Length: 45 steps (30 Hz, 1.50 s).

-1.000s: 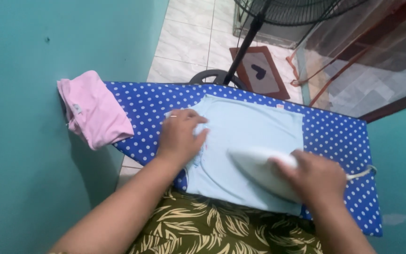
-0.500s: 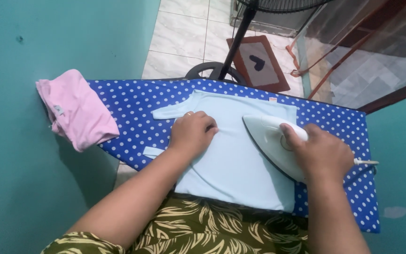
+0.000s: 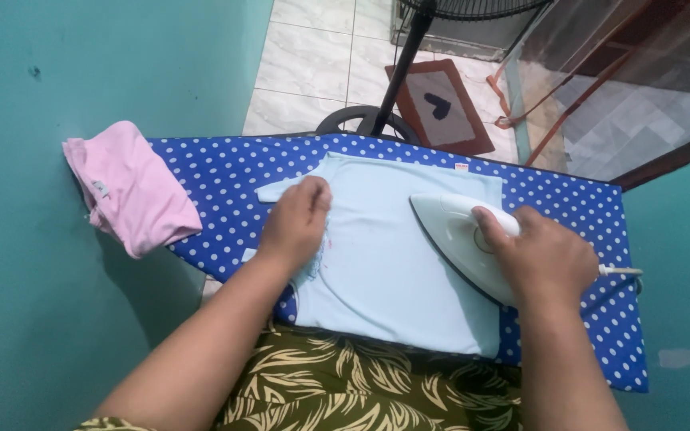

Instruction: The person irons a patterned fabric on a blue polka-dot ironing board, folding and smoothing it with an electric iron. They then retrieve a light blue baby onesie from a red laundry basket and iron it on the same board.

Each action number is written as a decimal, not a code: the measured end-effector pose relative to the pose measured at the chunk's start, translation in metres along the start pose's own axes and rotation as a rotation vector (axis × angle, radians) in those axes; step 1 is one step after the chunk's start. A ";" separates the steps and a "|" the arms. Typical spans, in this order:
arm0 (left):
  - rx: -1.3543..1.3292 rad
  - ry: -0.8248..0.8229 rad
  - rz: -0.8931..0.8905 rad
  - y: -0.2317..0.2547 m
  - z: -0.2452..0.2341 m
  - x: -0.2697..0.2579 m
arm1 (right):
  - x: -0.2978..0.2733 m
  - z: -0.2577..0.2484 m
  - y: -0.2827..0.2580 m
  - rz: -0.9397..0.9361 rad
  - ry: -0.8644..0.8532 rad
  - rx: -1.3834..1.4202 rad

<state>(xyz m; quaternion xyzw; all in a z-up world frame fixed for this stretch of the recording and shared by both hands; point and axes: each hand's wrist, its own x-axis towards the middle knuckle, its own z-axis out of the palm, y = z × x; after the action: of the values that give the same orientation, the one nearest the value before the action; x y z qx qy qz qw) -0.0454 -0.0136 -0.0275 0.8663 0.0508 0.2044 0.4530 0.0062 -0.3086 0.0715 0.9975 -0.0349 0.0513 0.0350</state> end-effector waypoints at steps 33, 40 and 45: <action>0.680 -0.360 0.041 -0.014 0.036 0.028 | 0.058 -0.013 -0.072 -0.182 -0.105 0.072; 0.641 -0.374 0.043 -0.011 0.030 0.029 | 0.048 -0.019 -0.065 -0.035 -0.205 0.078; 0.306 -0.220 0.126 -0.011 -0.009 -0.001 | 0.027 -0.020 -0.018 0.100 -0.241 0.022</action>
<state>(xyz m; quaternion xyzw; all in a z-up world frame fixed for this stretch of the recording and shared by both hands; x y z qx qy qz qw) -0.0487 -0.0010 -0.0321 0.9437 -0.0226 0.1262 0.3050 0.0321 -0.2908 0.0927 0.9937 -0.0880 -0.0670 0.0169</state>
